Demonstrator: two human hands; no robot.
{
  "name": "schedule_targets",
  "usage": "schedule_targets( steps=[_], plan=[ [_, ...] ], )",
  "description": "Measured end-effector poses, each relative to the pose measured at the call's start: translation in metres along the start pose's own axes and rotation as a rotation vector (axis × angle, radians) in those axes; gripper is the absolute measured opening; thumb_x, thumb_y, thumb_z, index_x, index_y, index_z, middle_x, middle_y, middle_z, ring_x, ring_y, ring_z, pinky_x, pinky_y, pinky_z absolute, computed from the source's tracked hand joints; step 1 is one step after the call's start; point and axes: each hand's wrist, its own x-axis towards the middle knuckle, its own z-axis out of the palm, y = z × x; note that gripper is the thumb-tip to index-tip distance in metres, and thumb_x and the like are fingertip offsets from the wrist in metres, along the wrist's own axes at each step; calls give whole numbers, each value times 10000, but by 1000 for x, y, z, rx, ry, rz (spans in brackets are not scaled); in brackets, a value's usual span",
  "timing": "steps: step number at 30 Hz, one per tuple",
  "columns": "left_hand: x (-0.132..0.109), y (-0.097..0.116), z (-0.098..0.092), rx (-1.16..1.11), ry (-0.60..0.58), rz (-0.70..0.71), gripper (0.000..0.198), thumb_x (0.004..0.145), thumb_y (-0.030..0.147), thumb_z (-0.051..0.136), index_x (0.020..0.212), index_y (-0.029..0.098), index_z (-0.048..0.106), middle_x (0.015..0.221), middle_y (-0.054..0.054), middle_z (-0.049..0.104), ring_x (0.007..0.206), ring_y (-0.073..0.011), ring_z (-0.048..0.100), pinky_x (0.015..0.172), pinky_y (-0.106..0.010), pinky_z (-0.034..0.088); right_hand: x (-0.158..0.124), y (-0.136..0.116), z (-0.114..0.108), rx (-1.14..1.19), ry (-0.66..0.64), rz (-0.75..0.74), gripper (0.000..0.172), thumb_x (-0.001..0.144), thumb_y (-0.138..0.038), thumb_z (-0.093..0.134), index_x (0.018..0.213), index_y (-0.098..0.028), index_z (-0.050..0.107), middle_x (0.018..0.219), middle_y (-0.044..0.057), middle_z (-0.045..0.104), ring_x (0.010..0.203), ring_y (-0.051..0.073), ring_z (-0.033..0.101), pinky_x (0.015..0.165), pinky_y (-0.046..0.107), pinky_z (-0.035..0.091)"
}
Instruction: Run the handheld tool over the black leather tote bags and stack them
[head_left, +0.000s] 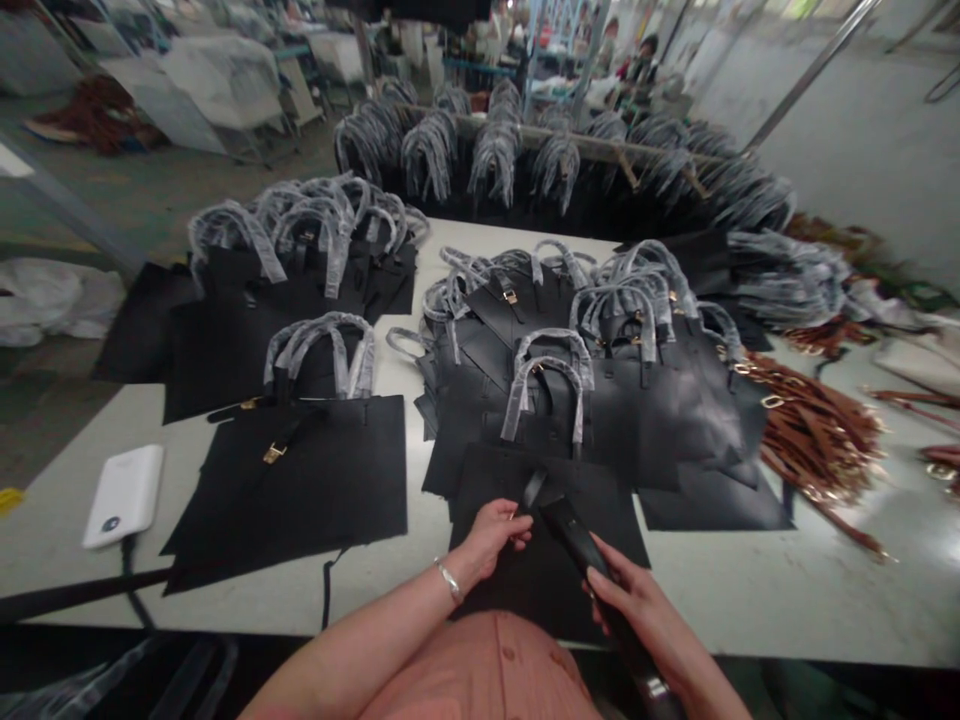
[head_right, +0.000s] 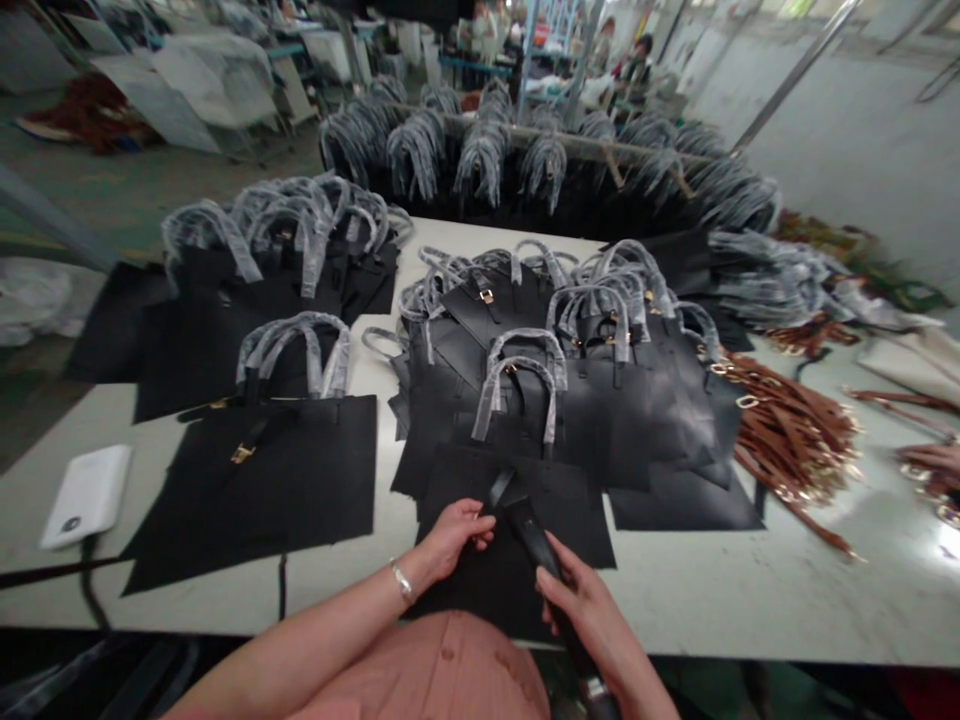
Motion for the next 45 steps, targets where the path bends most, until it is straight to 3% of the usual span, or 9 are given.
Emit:
schedule_targets(
  steps=[5,11,16,20,23,27,30,39,45],
  plan=[
    [-2,-2,8,70,7,129,419,563,219,831,834,145,521,647,1,631,554,-130,618,516,-221,478,-4,2,4,-5,-39,-5,852,733,-514,695,1441,-176,363,732,-10,641,551,128,568,508,247,422],
    [-9,2,12,134,-49,135,318,551,211,822,759,122,599,685,-34,657,592,-126,601,525,-208,440,-2,-12,18,5,-11,-15,883,699,-508,709,1436,-158,373,728,-8,631,550,134,560,503,255,422],
    [-13,5,7,-257,-213,-239,356,861,397,558,899,56,650,749,-96,633,552,-93,530,513,-199,380,-3,-22,13,18,110,-69,892,693,-508,716,1433,-148,373,708,-13,612,559,142,552,517,269,436],
    [-17,-1,6,-444,-292,-480,269,891,268,520,895,31,646,645,-34,527,499,-67,451,507,-189,368,-10,-14,4,-9,98,-26,919,691,-529,714,1442,-143,352,712,-6,621,570,149,554,526,274,433],
    [-19,-9,9,-395,-272,-358,142,784,200,673,839,72,643,674,-13,527,564,-74,495,584,-209,415,-16,-9,2,-25,90,10,974,654,-575,718,1448,-145,350,690,-3,627,556,155,551,519,277,420],
    [-16,-20,13,-159,-119,-58,341,579,218,847,807,107,619,682,5,565,559,-75,501,571,-218,396,-28,-13,7,-48,63,41,1004,636,-603,711,1451,-137,354,619,-25,598,550,158,543,537,279,413],
    [-13,-24,13,-33,-41,44,445,512,250,873,843,114,608,691,-3,603,596,-95,539,584,-219,400,-33,-15,9,-55,42,74,1010,644,-587,712,1459,-124,332,611,-30,590,550,152,533,538,275,411],
    [-8,-23,4,419,40,395,573,578,95,751,1114,177,565,651,79,515,591,-83,484,580,-197,364,-29,0,10,-19,-16,98,940,646,-541,736,1426,-150,386,706,-10,625,529,128,539,498,259,411],
    [-17,-19,7,555,34,448,587,611,157,753,1148,187,518,628,89,507,582,-100,491,560,-208,360,-20,-1,15,-12,-6,73,935,671,-545,714,1433,-138,358,717,-13,619,534,128,544,490,255,412]
  ],
)
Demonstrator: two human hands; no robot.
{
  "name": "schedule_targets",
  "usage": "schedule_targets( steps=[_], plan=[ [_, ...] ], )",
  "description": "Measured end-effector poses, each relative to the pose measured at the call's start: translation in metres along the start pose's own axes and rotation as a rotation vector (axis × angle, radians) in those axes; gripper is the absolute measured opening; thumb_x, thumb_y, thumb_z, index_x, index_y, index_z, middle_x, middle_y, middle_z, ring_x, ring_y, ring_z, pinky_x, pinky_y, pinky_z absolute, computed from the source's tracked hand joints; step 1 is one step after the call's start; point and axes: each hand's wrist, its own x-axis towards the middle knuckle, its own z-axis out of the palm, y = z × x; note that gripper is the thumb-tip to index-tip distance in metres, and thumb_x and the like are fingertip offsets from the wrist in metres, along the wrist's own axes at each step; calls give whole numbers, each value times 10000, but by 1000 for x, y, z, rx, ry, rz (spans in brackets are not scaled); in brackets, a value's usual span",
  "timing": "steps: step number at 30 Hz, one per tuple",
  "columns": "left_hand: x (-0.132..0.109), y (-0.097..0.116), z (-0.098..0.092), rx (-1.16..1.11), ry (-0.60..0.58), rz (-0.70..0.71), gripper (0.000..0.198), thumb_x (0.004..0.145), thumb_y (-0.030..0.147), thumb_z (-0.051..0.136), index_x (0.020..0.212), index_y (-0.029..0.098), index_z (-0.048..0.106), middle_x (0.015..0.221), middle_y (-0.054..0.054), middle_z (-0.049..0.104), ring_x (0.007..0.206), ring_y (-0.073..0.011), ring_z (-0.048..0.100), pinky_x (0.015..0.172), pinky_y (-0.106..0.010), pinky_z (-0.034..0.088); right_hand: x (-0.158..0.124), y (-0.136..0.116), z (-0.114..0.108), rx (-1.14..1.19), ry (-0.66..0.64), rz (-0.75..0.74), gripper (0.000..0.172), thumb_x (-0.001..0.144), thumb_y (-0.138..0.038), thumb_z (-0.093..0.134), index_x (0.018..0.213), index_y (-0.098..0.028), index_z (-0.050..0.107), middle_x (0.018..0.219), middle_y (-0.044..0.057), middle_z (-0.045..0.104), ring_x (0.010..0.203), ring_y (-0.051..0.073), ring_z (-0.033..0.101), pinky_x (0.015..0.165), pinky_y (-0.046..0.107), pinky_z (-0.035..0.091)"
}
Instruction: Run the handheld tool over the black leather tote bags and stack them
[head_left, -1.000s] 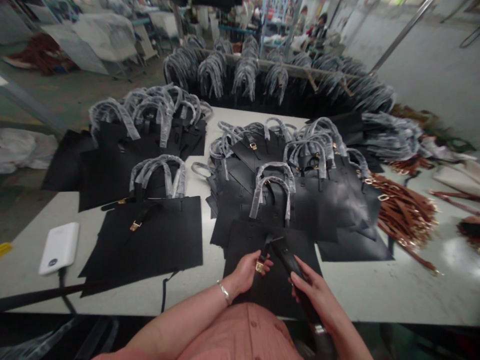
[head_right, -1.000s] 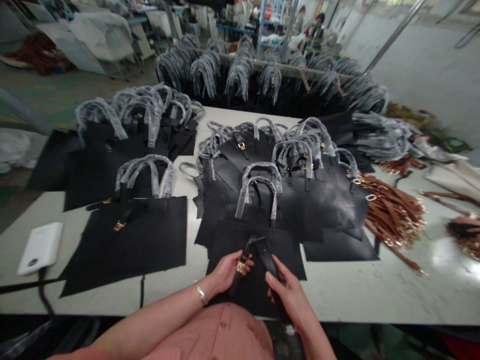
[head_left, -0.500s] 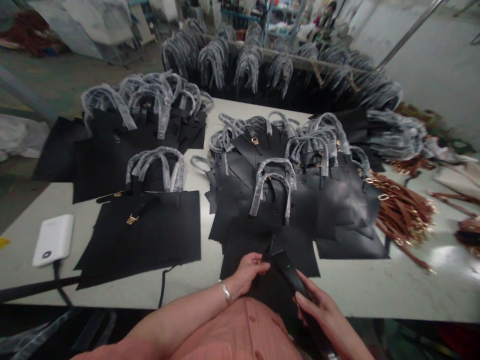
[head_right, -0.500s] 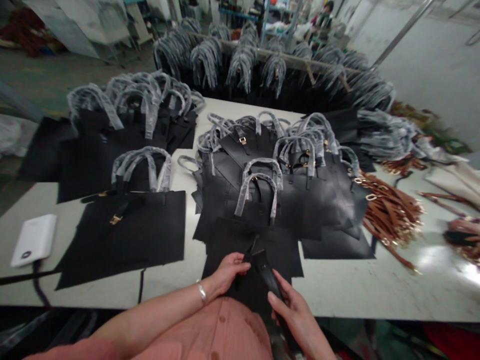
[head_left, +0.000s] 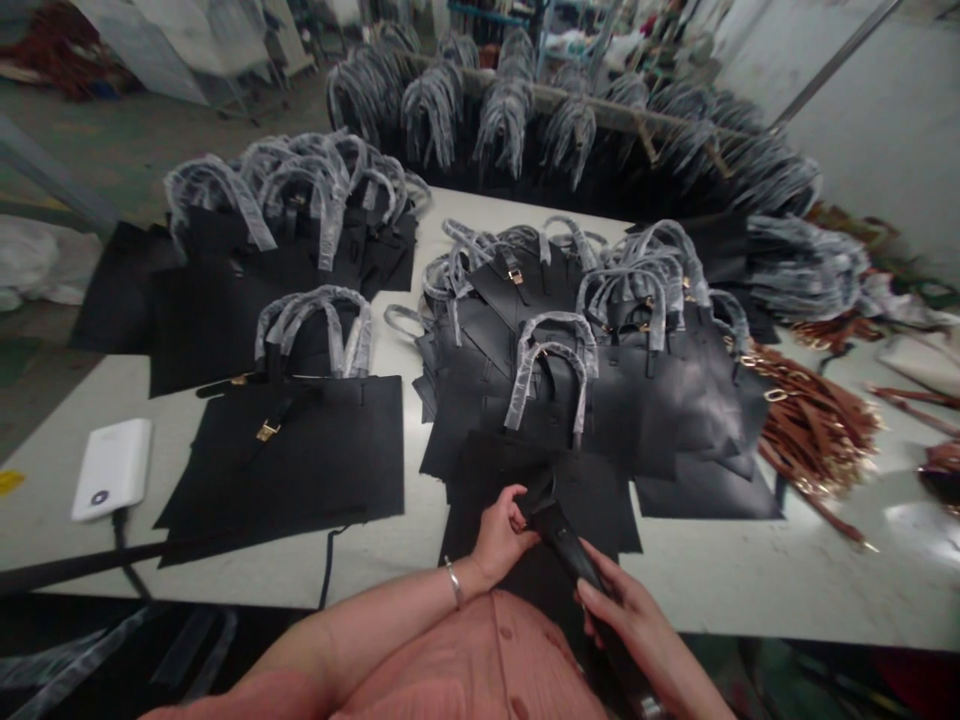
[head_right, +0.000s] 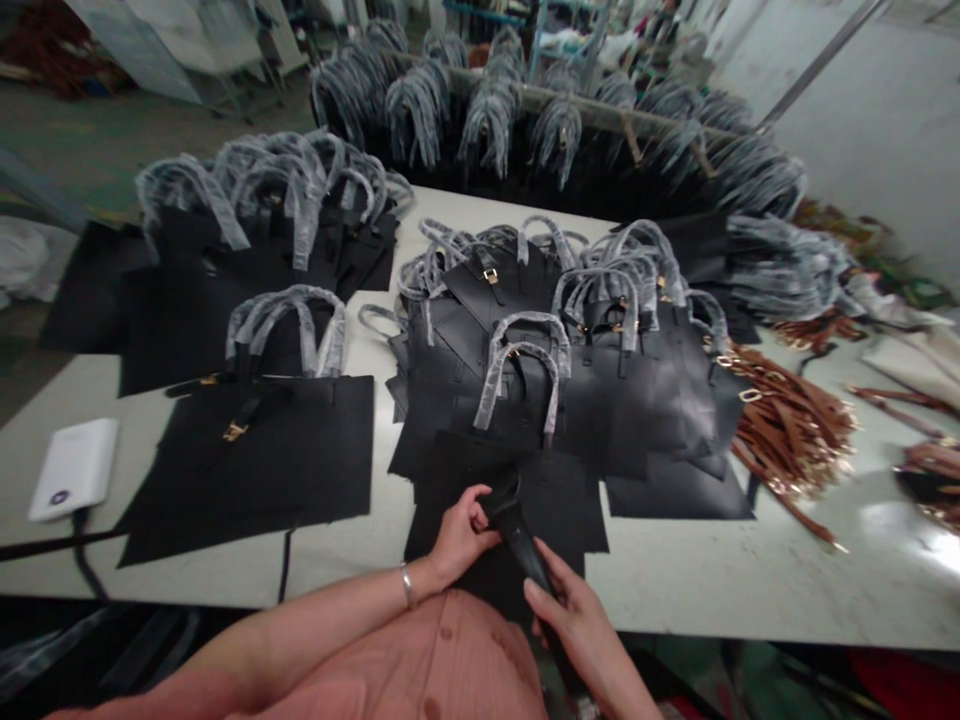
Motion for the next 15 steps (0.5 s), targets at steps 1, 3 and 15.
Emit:
schedule_targets(
  steps=[1,3,15],
  plan=[
    [0,1,0,9,8,-6,586,606,164,760,1138,188,514,629,89,507,587,-102,495,565,-209,363,1,-1,0,-1,17,-7,939,675,-547,709,1439,-139,347,716,-14,617,533,129,544,489,256,411],
    [0,1,1,23,24,-13,586,602,159,760,1128,190,502,634,90,511,591,-103,498,569,-208,366,1,-1,-1,-9,27,2,927,687,-544,701,1442,-145,343,717,-13,623,534,127,545,495,256,412],
    [-1,-5,4,52,6,18,517,618,126,732,1070,202,492,612,107,497,560,-89,482,539,-194,338,11,1,-3,-10,-59,43,831,732,-494,689,1426,-170,368,714,-20,622,507,112,545,474,237,406]
  ],
)
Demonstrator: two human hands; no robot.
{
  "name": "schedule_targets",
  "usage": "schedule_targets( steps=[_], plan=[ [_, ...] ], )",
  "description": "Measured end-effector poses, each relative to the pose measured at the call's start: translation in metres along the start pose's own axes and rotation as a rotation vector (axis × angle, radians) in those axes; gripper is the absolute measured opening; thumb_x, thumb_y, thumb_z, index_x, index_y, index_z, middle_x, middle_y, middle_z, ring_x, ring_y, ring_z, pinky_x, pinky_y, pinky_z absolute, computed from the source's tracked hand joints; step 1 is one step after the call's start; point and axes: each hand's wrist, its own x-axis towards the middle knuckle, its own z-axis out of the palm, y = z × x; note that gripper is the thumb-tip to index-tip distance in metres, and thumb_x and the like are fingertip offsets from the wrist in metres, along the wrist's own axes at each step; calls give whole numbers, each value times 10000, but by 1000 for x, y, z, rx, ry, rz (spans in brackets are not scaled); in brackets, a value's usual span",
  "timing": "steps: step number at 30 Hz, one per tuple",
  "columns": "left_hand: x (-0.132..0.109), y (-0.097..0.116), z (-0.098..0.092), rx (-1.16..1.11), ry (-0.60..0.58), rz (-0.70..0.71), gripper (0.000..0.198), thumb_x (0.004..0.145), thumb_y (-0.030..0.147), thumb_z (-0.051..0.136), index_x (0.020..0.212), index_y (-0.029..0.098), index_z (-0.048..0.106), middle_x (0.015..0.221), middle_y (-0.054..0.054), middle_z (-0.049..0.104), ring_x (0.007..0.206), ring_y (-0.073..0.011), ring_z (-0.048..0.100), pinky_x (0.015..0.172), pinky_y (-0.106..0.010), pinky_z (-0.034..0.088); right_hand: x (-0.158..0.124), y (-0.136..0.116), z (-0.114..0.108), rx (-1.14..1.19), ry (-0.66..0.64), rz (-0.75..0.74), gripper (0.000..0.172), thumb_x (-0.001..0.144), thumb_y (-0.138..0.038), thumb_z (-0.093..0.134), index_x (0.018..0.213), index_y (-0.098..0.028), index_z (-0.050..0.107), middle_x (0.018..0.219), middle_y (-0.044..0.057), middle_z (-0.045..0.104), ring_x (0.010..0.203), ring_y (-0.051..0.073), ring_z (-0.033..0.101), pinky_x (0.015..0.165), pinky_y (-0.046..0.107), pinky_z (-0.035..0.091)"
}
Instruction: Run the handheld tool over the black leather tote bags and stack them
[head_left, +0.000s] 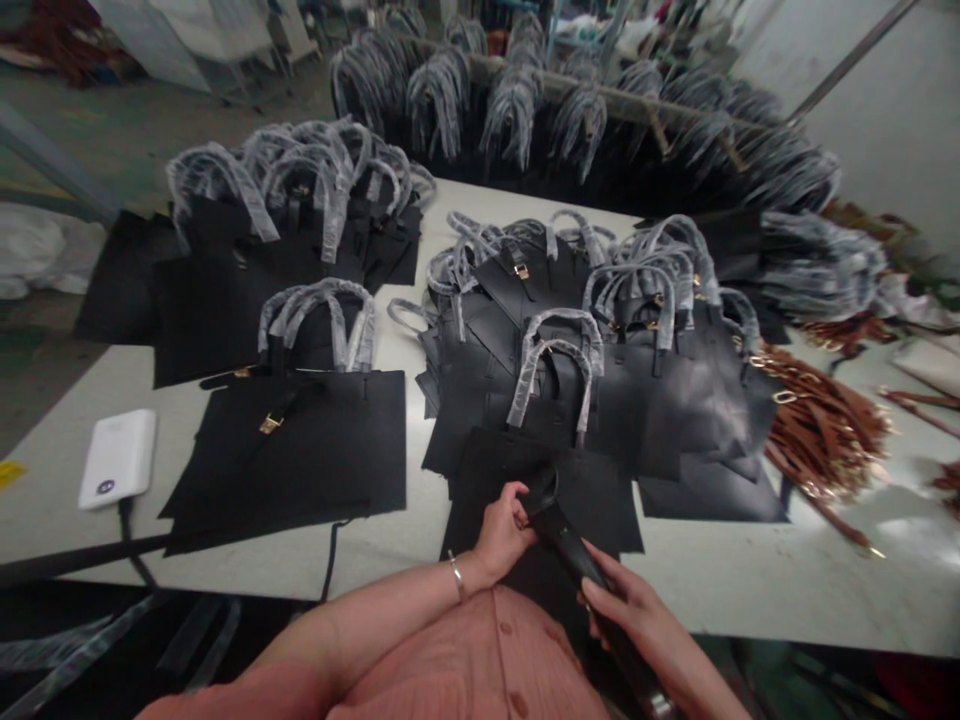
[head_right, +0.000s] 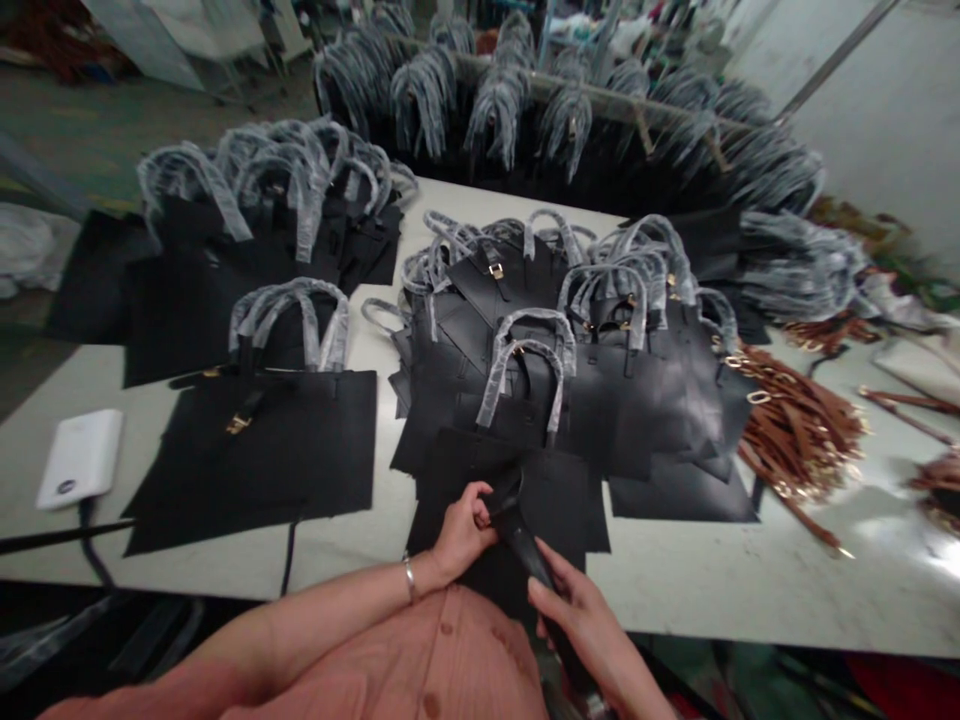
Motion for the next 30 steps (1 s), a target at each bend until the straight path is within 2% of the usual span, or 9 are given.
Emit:
schedule_targets(
  steps=[2,6,11,16,18,20,22,26,30],
  plan=[
    [-1,1,-2,-1,-11,-5,491,620,129,730,1041,203,488,601,110,489,551,-87,476,531,-193,332,1,-2,1,8,15,-1,841,716,-495,701,1417,-157,382,711,-18,620,507,113,544,470,236,407],
    [-3,5,-4,12,11,-31,470,604,137,751,977,206,474,610,106,494,565,-89,480,545,-196,350,4,-7,-3,5,153,-53,870,711,-501,703,1427,-146,360,696,-20,613,514,120,540,471,240,408],
    [-3,3,-10,55,-13,-40,323,628,155,730,851,193,499,647,78,513,566,-86,489,539,-198,366,-2,-1,-15,-8,111,-39,855,727,-518,691,1432,-164,359,686,-14,629,532,129,545,500,251,418],
    [-1,-6,-18,105,-2,65,201,739,206,640,933,185,593,800,0,595,657,-115,544,654,-248,445,-2,14,-14,-8,132,-14,893,725,-530,685,1448,-152,322,686,-14,622,541,135,546,507,260,422],
    [1,-8,-19,-54,-27,-85,170,800,300,605,911,171,604,815,-30,613,673,-131,579,642,-261,471,-1,16,-11,-11,124,-16,891,726,-533,684,1448,-158,321,703,-15,619,546,133,545,509,261,419],
    [5,-10,-17,-258,-87,-305,263,836,409,565,879,150,581,782,-52,631,662,-145,613,587,-260,487,-2,15,-8,-12,95,-12,899,713,-540,693,1442,-160,331,716,-15,615,546,129,539,509,260,413],
    [8,-11,-14,-405,-141,-437,362,832,496,550,856,135,554,762,-72,647,639,-150,629,555,-261,496,-4,14,-6,-14,52,-5,912,699,-543,706,1437,-151,341,724,-15,612,545,124,531,512,259,411],
    [11,-9,-14,-547,-177,-470,469,745,583,619,816,125,552,738,-78,653,591,-135,609,532,-250,485,-6,13,-6,-2,-1,-3,898,714,-541,699,1436,-146,340,746,-12,616,549,117,537,512,252,412],
    [10,-8,-16,-488,-166,-390,500,732,613,609,792,117,581,731,-63,641,592,-117,581,529,-231,467,-4,13,-9,26,-33,7,848,739,-515,692,1433,-169,349,783,-4,633,563,114,561,519,246,420]
  ],
)
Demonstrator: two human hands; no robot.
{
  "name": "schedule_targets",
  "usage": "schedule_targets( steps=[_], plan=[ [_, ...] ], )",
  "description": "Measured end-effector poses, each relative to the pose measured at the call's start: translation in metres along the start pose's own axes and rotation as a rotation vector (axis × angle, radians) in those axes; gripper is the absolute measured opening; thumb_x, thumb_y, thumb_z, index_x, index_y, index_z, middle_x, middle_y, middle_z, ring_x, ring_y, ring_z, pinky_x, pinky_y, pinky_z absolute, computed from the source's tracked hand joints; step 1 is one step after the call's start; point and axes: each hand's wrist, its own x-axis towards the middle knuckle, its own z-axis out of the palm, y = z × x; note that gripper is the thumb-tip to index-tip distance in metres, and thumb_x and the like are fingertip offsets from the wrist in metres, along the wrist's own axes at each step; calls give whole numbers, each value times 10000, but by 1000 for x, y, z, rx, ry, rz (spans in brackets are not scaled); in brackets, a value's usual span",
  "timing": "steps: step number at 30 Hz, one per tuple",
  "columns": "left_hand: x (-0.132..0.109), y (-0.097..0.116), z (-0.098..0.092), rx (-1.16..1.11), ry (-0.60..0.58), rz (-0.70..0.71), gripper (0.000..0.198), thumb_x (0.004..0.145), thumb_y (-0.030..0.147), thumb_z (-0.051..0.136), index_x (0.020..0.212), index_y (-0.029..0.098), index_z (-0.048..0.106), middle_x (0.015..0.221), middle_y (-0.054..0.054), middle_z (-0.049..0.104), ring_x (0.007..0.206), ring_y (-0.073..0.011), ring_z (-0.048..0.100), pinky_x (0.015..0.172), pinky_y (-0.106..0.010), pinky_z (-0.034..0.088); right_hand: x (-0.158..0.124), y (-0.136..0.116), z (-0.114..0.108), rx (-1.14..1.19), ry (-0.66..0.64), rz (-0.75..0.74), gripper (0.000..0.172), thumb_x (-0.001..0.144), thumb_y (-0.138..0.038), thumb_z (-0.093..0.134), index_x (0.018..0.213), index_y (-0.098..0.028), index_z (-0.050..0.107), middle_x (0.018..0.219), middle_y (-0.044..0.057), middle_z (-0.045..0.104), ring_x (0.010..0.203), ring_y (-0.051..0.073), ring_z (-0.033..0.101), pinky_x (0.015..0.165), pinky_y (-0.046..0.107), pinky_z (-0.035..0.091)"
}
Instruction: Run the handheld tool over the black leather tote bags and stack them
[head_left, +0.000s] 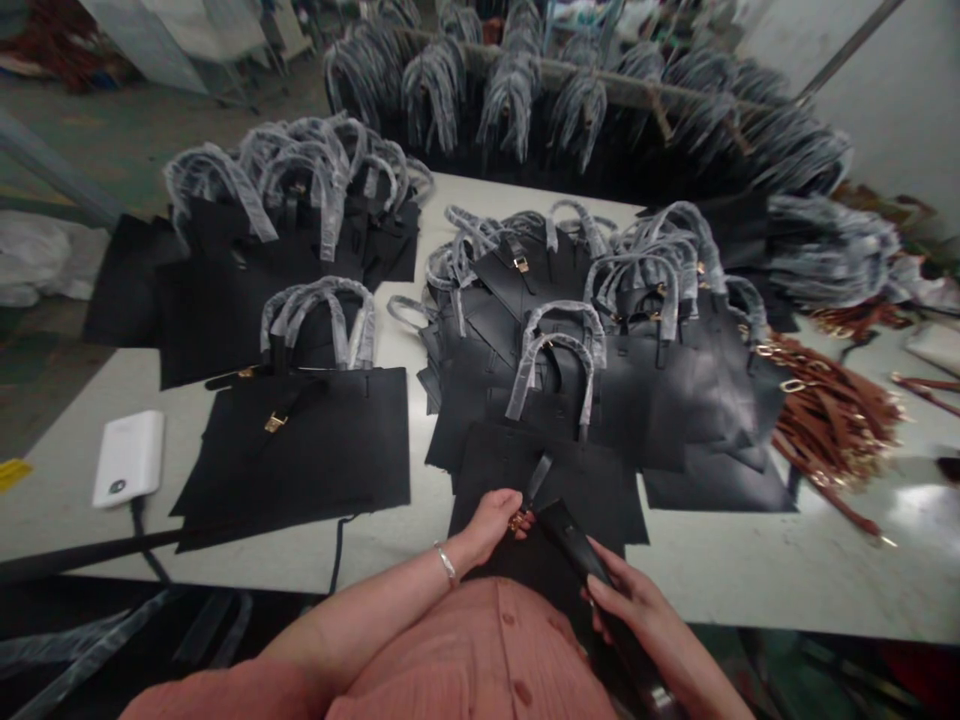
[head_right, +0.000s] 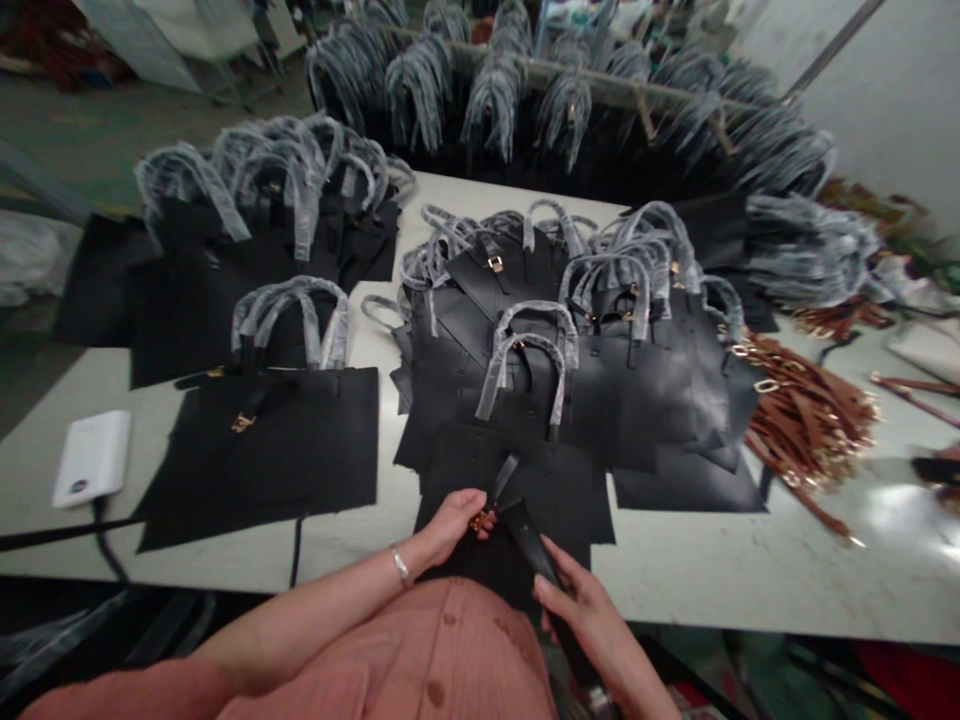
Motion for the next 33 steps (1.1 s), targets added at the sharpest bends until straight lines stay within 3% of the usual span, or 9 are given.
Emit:
schedule_targets(
  steps=[7,10,13,14,16,19,23,26,33],
  plan=[
    [0,-1,5,76,-33,-4,471,728,576,648,764,109,601,652,-53,641,526,-108,551,491,-221,433,15,-16,9,20,28,-45,844,711,-482,723,1412,-155,387,753,-5,641,540,116,560,491,240,419],
    [8,28,2,42,-63,30,451,771,543,638,845,99,613,723,-88,677,555,-125,583,522,-244,459,19,-30,12,21,118,-106,900,685,-494,738,1427,-141,370,733,-8,640,543,124,554,495,249,434],
    [18,72,-10,-161,-150,181,477,854,530,551,1090,117,582,1005,-143,684,820,-197,660,721,-334,520,19,-40,13,22,185,-146,909,682,-499,735,1433,-142,367,730,-13,634,553,126,555,509,253,450],
    [20,83,-15,-206,-146,247,480,878,520,519,1158,132,552,1085,-146,661,899,-212,654,783,-362,516,20,-41,13,15,199,-145,903,683,-498,732,1431,-142,371,731,-14,633,550,125,555,506,251,451],
    [23,93,-26,-119,-21,369,436,898,467,501,1203,157,526,1105,-123,640,914,-202,642,819,-365,503,26,-39,16,-15,198,-125,886,688,-486,725,1427,-141,378,736,-13,632,535,122,555,485,247,446],
    [21,74,-40,392,223,537,263,882,310,529,1107,184,579,969,-61,625,809,-159,601,793,-322,482,44,-31,24,-75,123,-98,836,714,-456,704,1420,-142,385,747,-10,635,498,111,548,444,235,427],
    [13,25,-53,927,289,717,184,875,147,457,1018,180,568,914,-51,566,838,-177,538,789,-324,459,74,-24,35,-129,26,-113,742,752,-420,677,1396,-160,417,750,-17,631,456,91,532,411,218,409],
    [12,7,-58,1095,302,778,166,895,120,400,964,171,542,890,-61,540,858,-198,508,785,-340,454,90,-31,41,-134,2,-123,696,762,-404,669,1376,-163,447,719,-25,619,445,94,536,397,216,410],
    [16,5,-59,1265,259,811,214,922,94,325,880,176,518,861,-63,528,821,-206,482,764,-351,451,104,-46,48,-157,-18,-163,714,779,-359,662,1413,-157,403,788,-6,648,452,75,528,411,204,410]
  ],
)
